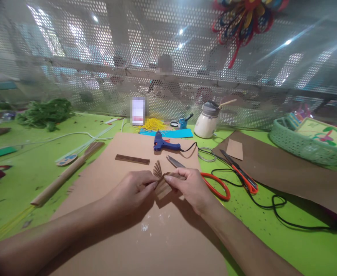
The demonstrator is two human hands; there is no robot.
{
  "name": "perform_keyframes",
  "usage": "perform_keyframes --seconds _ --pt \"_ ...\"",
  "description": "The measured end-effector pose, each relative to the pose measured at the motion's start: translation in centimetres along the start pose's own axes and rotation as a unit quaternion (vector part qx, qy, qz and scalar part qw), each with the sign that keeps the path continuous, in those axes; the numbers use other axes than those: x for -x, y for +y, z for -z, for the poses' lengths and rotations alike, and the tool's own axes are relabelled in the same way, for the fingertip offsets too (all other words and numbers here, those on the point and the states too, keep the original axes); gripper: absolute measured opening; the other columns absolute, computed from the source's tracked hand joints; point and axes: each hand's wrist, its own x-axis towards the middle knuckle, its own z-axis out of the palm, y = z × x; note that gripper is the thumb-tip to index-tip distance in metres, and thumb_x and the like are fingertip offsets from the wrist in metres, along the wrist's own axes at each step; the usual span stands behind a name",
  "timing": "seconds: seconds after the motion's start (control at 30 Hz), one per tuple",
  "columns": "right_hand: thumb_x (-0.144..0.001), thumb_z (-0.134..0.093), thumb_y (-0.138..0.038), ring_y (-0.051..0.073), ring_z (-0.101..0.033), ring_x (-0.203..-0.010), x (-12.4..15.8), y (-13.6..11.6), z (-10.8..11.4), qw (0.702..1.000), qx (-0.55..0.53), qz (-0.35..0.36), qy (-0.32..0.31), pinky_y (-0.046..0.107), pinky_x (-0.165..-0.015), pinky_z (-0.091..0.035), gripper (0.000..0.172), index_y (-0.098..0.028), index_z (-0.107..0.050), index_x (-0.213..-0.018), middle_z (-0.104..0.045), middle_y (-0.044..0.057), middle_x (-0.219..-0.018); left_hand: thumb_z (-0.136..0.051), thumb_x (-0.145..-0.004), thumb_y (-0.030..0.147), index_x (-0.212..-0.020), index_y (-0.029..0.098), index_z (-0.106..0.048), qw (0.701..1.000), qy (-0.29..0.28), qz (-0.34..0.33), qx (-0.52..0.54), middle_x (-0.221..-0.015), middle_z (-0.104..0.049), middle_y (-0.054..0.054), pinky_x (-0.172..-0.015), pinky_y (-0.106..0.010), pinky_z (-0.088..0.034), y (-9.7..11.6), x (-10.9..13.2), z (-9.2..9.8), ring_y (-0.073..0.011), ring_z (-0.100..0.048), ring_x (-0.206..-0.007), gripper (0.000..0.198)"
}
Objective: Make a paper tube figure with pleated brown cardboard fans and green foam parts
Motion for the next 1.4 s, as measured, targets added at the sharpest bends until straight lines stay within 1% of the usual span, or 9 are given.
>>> perform_keyframes --seconds 0.17,0.27,0.47,0.6,0.67,0.97,1.13,1.23,1.4 --pt "-0.07 -0.074 -0.038 0.012 -0.052 -0.056 0.1 -0.4 -0.2 1.0 -0.002 0.012 -0.002 0.025 -0.054 -0.039 0.026 -0.014 -0.066 -0.071 -0.063 0.001 -0.063 -0.043 -0.085 0.02 -0.058 0.018 -0.055 0.998 -0.036 -0.034 -0.047 -0.059 -0.057 -0.001 -0.052 -0.024 -0.032 0.1 -0.4 0.9 -0.0121 -0.046 -0.054 0.029" --pt "-0.07 -0.074 -0.038 0.011 -0.05 -0.054 0.1 -0.5 -0.3 1.0 0.0 0.018 -0.002 0.024 -0.053 -0.037 0.026 -0.013 -0.066 -0.071 -0.061 -0.001 -0.061 -0.043 -0.087 0.022 -0.061 0.017 -0.057 0.997 -0.051 -0.033 -0.045 -0.064 -0.059 -0.002 -0.052 -0.024 -0.032 0.4 -0.5 1.1 -0.0126 -0.049 -0.058 0.029" --pt "-0.072 -0.073 -0.039 0.01 -0.047 -0.052 0.2 -0.1 -0.1 1.0 0.01 0.003 -0.004 0.024 -0.051 -0.034 0.026 -0.014 -0.066 -0.073 -0.059 -0.001 -0.06 -0.045 -0.085 0.024 -0.059 0.017 -0.054 0.998 -0.048 0.025 0.016 -0.055 -0.053 0.001 -0.048 -0.023 -0.03 -0.1 -0.3 0.4 -0.0112 -0.044 -0.051 0.029" --pt "-0.075 -0.071 -0.038 0.009 -0.045 -0.053 -0.1 0.1 0.1 0.999 0.018 0.02 -0.035 0.024 -0.05 -0.033 0.025 -0.013 -0.066 -0.072 -0.057 -0.001 -0.06 -0.044 -0.085 0.029 -0.062 0.018 -0.051 0.995 -0.028 0.081 0.047 -0.055 -0.045 0.003 -0.043 -0.022 -0.026 -0.8 -0.2 0.0 -0.0099 -0.037 -0.049 0.027" --pt "-0.075 -0.071 -0.036 0.01 -0.046 -0.055 -0.3 0.3 0.2 0.998 0.022 0.021 -0.051 0.024 -0.052 -0.035 0.023 -0.013 -0.066 -0.071 -0.057 -0.001 -0.06 -0.045 -0.083 0.027 -0.061 0.018 -0.048 0.995 -0.023 0.088 0.046 -0.056 -0.044 0.004 -0.043 -0.021 -0.025 -1.0 -0.3 0.1 -0.0095 -0.036 -0.049 0.024" --pt "-0.073 -0.074 -0.035 0.012 -0.052 -0.06 0.0 0.7 -0.3 0.998 -0.047 -0.029 -0.041 0.029 -0.061 -0.043 0.025 -0.014 -0.064 -0.064 -0.061 0.001 -0.062 -0.043 -0.084 0.021 -0.056 0.017 -0.047 0.999 -0.013 0.016 -0.037 -0.051 -0.047 0.003 -0.051 -0.023 -0.03 -1.0 -1.0 0.7 -0.0099 -0.041 -0.05 0.029" --pt "-0.073 -0.074 -0.037 0.012 -0.052 -0.059 0.0 0.7 -0.3 0.999 -0.028 -0.005 -0.035 0.028 -0.061 -0.042 0.027 -0.013 -0.066 -0.063 -0.063 0.002 -0.061 -0.042 -0.087 0.023 -0.062 0.017 -0.054 0.998 -0.022 -0.003 -0.053 -0.058 -0.056 0.001 -0.051 -0.022 -0.032 -1.5 -0.8 0.3 -0.0109 -0.047 -0.053 0.029" --pt "-0.073 -0.074 -0.037 0.011 -0.053 -0.059 -0.2 0.7 -0.2 0.998 -0.039 0.008 -0.043 0.028 -0.06 -0.042 0.027 -0.013 -0.066 -0.063 -0.063 0.001 -0.061 -0.042 -0.088 0.023 -0.066 0.016 -0.059 0.998 -0.034 -0.006 -0.046 -0.064 -0.06 -0.001 -0.053 -0.022 -0.035 -1.5 -0.8 0.3 -0.0117 -0.051 -0.057 0.028" --pt "-0.072 -0.075 -0.036 0.011 -0.054 -0.057 -0.5 0.7 -0.1 0.997 -0.061 0.018 -0.049 0.027 -0.058 -0.044 0.025 -0.013 -0.066 -0.066 -0.063 0.001 -0.062 -0.041 -0.088 0.022 -0.074 0.016 -0.066 0.999 -0.042 0.001 0.024 -0.07 -0.065 -0.002 -0.057 -0.022 -0.039 -1.3 -0.7 0.0 -0.0129 -0.055 -0.063 0.029"
